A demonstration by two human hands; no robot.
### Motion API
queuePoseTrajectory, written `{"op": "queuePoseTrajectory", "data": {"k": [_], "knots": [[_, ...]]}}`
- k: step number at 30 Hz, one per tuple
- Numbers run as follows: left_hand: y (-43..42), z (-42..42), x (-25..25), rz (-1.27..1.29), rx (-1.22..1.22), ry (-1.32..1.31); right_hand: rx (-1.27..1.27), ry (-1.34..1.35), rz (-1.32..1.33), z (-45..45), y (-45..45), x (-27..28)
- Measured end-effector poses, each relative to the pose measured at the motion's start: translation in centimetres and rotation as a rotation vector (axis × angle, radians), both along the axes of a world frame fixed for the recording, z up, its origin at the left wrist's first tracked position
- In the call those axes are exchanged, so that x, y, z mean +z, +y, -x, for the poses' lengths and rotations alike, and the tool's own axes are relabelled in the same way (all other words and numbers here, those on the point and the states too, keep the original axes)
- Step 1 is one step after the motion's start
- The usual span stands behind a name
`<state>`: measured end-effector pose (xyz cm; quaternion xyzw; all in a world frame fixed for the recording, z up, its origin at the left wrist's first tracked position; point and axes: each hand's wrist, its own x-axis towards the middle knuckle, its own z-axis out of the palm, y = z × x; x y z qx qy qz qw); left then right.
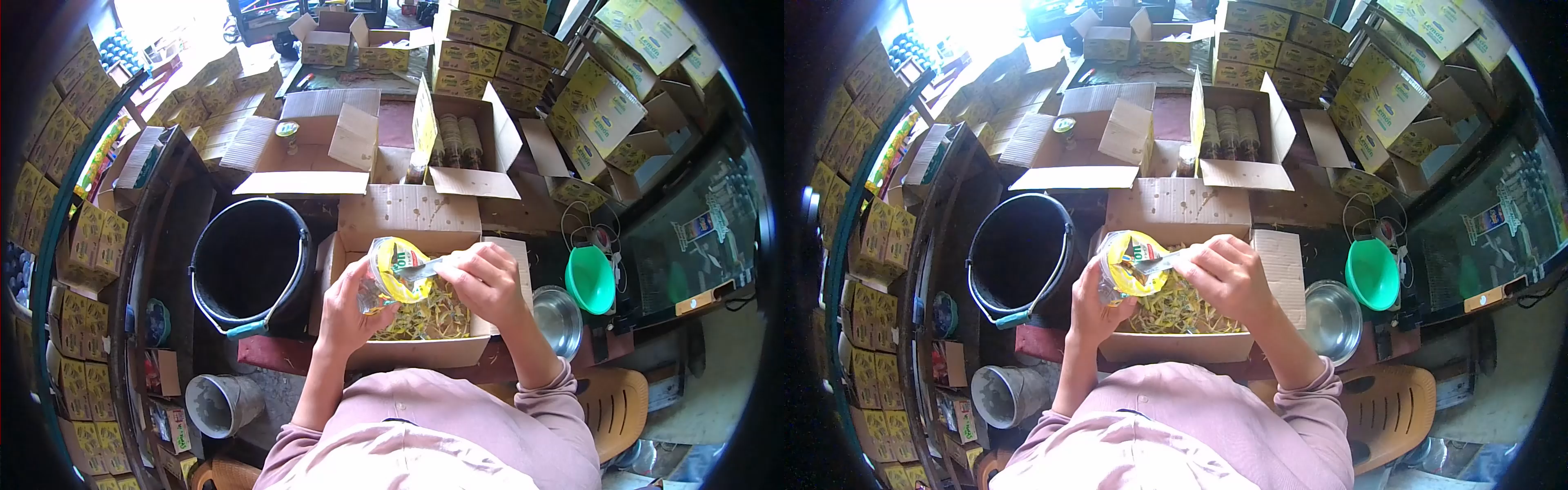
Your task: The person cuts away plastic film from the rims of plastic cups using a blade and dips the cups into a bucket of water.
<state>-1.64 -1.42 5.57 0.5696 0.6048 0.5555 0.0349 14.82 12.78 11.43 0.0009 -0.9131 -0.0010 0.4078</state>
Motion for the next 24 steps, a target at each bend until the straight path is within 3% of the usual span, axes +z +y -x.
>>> {"op": "queuePoseTrajectory", "data": {"k": [24], "knots": [[0.3,-1.4,1.5,0.174,-0.148,-0.088,-0.014,-0.016,0.124,-1.3,-0.3,-0.7]]}}
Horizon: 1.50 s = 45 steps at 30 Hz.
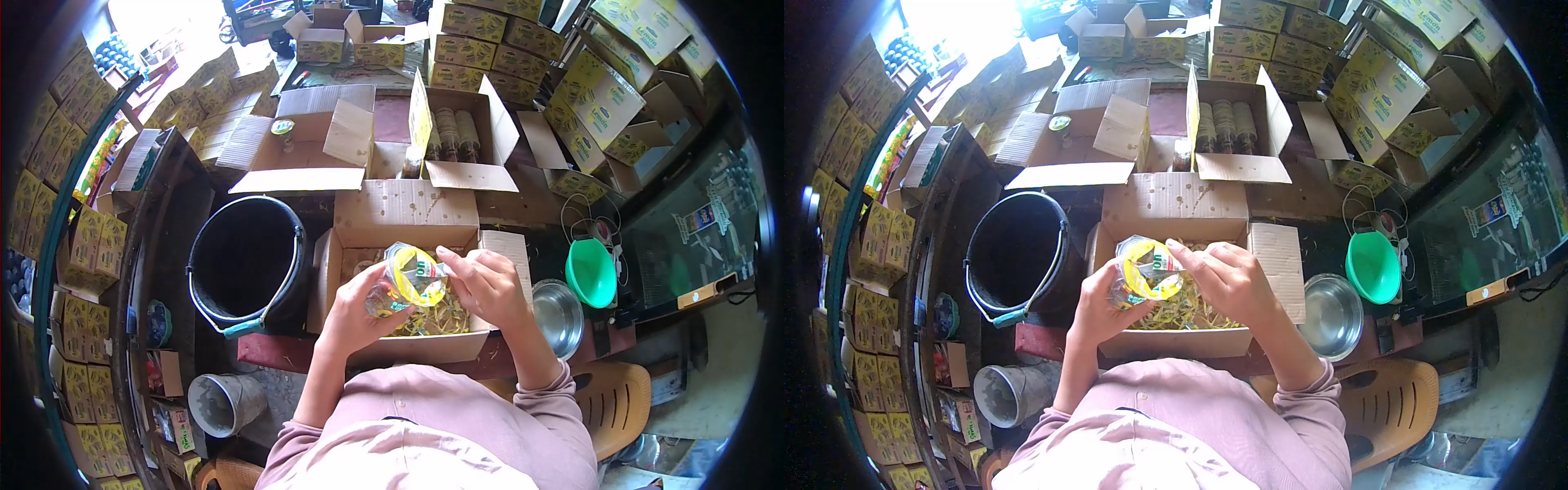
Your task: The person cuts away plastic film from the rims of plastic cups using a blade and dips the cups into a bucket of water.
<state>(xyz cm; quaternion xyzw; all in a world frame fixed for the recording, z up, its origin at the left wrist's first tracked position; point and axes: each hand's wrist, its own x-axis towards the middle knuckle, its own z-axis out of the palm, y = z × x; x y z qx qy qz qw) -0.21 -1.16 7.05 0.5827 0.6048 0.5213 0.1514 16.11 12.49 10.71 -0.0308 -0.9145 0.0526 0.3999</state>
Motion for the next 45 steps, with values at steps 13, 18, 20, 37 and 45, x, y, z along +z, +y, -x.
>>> {"op": "queuePoseTrajectory", "data": {"k": [13,18,20,37,45], "knots": [[-0.3,0.2,-0.7,0.021,-0.131,-0.167,0.027,0.069,-0.03,0.0,0.1,-0.7],[-0.3,0.3,-1.2,0.06,-0.202,-0.195,0.008,0.032,-0.056,0.1,-0.2,-0.6],[0.0,-0.2,-1.2,0.038,-0.221,-0.273,0.009,0.048,-0.061,0.2,-0.1,-0.7],[-0.9,0.5,-1.1,0.267,-0.451,-0.651,0.126,0.065,-0.057,0.9,-0.3,-1.0],[-0.3,0.7,-3.4,0.303,-0.734,-1.038,0.156,0.085,-0.038,1.5,0.1,-1.6]]}}
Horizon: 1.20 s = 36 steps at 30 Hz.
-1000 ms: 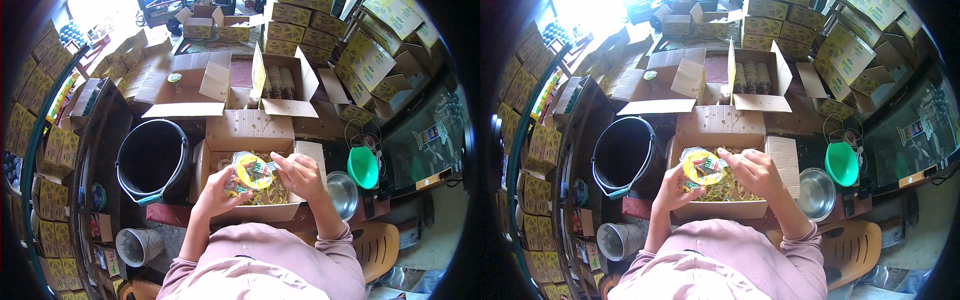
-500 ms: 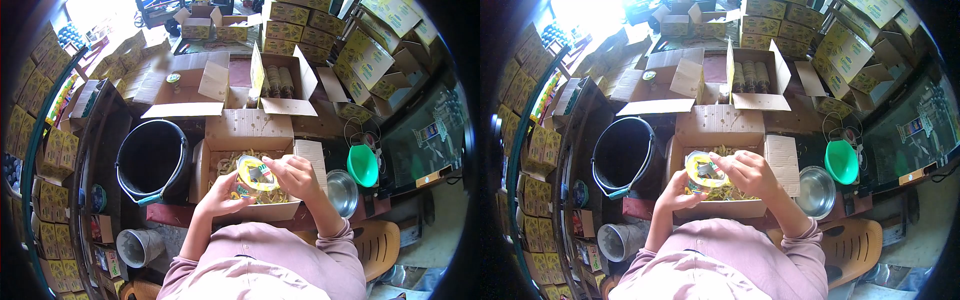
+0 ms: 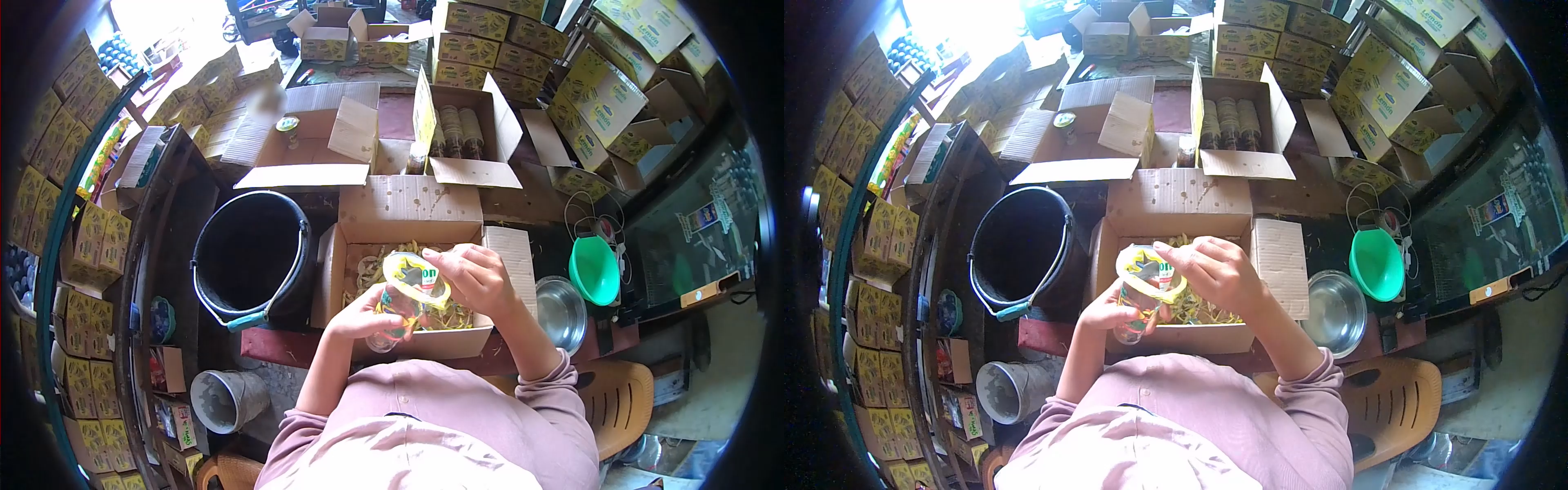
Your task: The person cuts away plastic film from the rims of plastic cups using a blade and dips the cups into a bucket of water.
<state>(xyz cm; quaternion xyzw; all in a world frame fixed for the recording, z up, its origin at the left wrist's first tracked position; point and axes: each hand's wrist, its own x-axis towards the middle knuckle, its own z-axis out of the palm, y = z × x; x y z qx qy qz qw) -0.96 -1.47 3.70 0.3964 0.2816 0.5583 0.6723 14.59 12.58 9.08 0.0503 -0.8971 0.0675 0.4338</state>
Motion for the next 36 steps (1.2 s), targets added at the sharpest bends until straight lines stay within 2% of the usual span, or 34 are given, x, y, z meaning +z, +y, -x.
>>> {"op": "queuePoseTrajectory", "data": {"k": [2,7,10,11,15,18,22,23,26,27,31,34,36], "knots": [[0.5,0.2,-1.0,-0.037,-0.117,-0.136,-0.012,0.029,-0.008,0.3,-0.1,-0.2],[0.3,-1.0,-2.5,0.009,-0.147,-0.455,0.005,0.046,-0.087,0.9,-0.2,0.2],[1.4,-2.0,-4.7,-0.131,-0.551,-0.975,0.018,0.017,-0.069,0.9,-0.2,-0.1],[1.7,-2.4,-6.0,-0.174,-0.617,-1.095,0.014,0.003,-0.057,0.9,-0.2,-0.2],[1.6,-1.1,-3.5,0.014,-0.387,-0.868,-0.024,-0.026,-0.052,0.5,0.2,-0.5],[2.0,0.6,-3.2,-0.02,-0.118,-0.509,-0.07,-0.037,-0.097,0.2,0.6,-0.6],[1.2,1.4,-0.2,-0.044,0.25,0.208,-0.149,-0.098,-0.125,-0.3,1.3,-0.5],[1.1,1.4,0.5,-0.043,0.211,0.164,-0.152,-0.099,-0.123,-0.2,1.2,-0.5],[0.4,-0.6,0.0,-0.052,0.447,0.417,-0.151,-0.102,-0.116,0.1,0.9,-0.7],[0.6,-1.5,0.0,-0.164,0.58,0.598,-0.147,-0.102,-0.114,0.2,0.8,-0.8],[1.1,-2.7,2.0,-0.115,0.779,0.791,-0.158,-0.102,-0.104,0.2,0.7,-0.7],[0.8,-2.0,1.7,-0.111,0.715,0.893,-0.124,0.009,-0.1,0.3,1.0,-0.9],[0.8,-2.1,1.6,-0.115,0.708,0.846,-0.107,-0.026,-0.116,0.0,1.1,-0.7]]}}
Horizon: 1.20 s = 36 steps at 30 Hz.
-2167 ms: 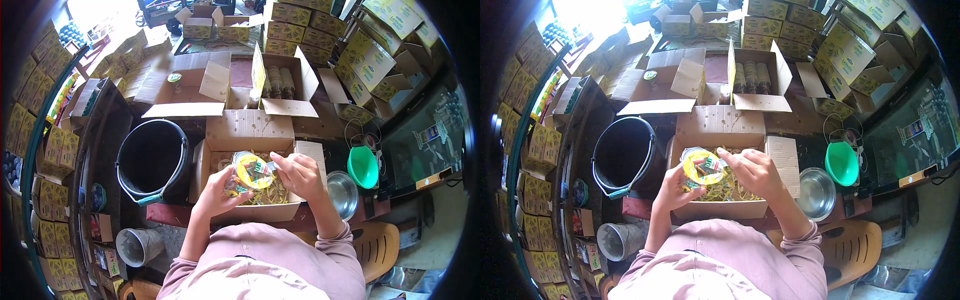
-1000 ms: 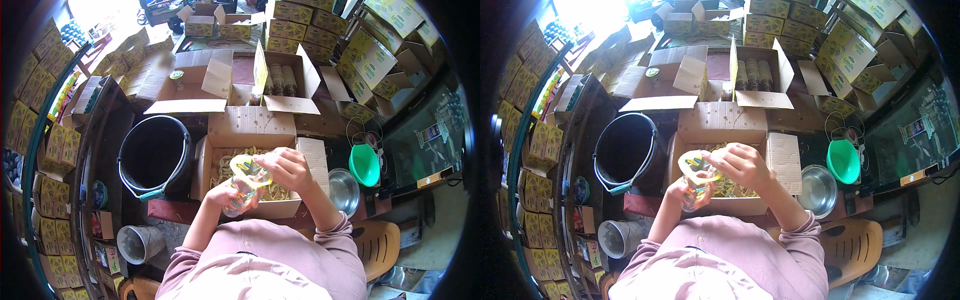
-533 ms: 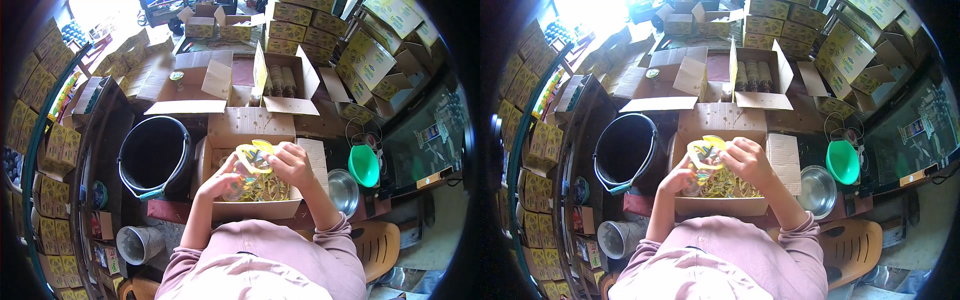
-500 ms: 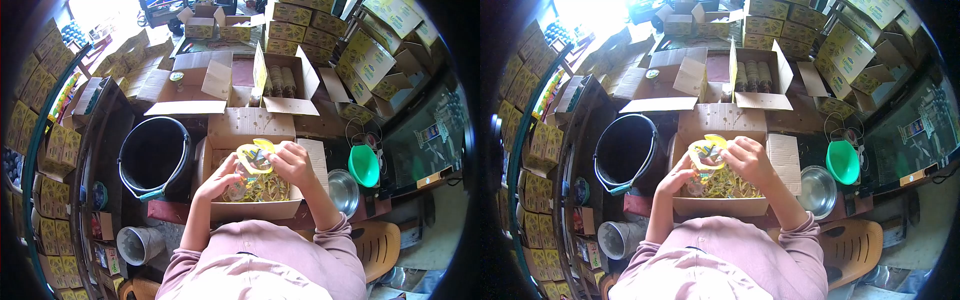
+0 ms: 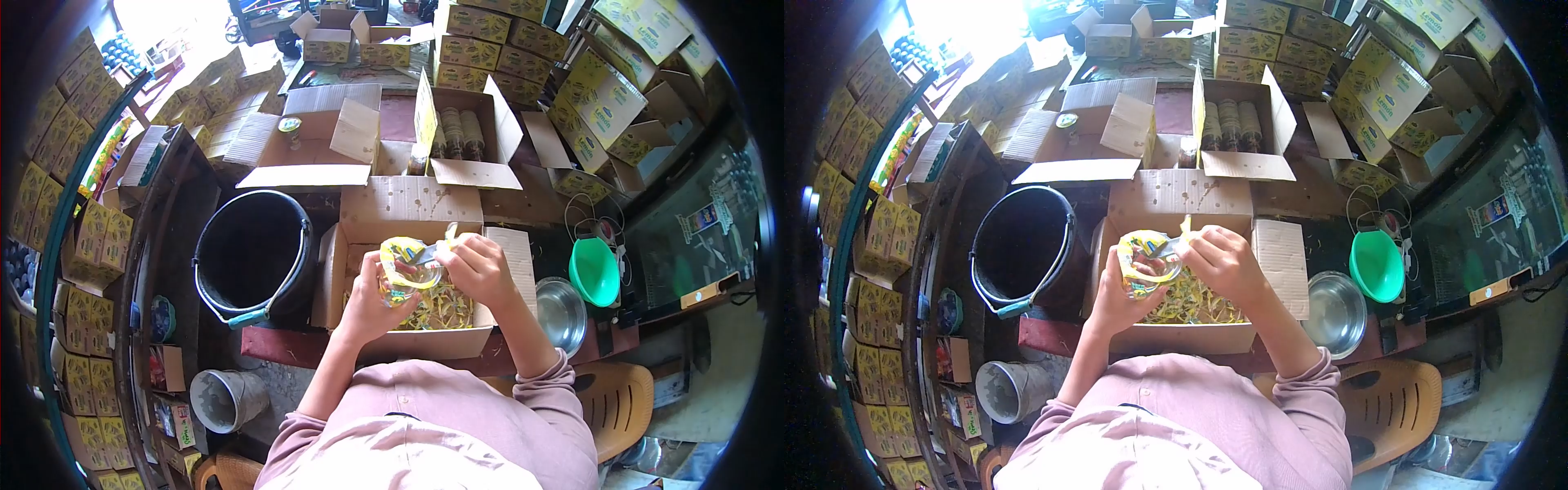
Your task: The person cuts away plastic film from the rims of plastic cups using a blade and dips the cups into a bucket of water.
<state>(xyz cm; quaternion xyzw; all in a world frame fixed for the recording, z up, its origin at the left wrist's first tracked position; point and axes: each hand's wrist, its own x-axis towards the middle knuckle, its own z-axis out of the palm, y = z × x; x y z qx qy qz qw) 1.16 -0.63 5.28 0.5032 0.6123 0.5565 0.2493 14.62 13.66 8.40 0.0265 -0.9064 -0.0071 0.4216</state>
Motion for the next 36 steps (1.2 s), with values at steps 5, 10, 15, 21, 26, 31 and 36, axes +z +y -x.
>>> {"op": "queuePoseTrajectory", "data": {"k": [5,10,15,21,26,31,36], "knots": [[-0.2,0.2,0.2,0.007,-0.053,0.072,0.027,-0.001,0.004,-0.2,0.1,-0.3],[0.1,0.6,-0.8,0.008,-0.348,-0.237,0.031,-0.01,0.025,-0.3,0.0,-0.4],[0.0,1.8,-1.0,0.096,-0.566,-0.561,0.081,-0.036,0.033,-0.7,0.1,-0.8],[0.2,2.6,-1.4,0.182,-0.666,-0.764,0.086,-0.02,0.055,-0.3,0.0,-0.6],[1.0,2.9,-0.3,-0.023,-0.528,-0.271,0.055,-0.022,0.038,-0.5,0.0,0.4],[1.3,2.5,0.5,-0.125,-0.293,-0.122,-0.014,-0.014,-0.03,-0.9,0.4,0.9],[1.1,1.7,-0.9,-0.231,-0.047,0.27,-0.009,-0.038,0.043,-0.4,0.6,1.1]]}}
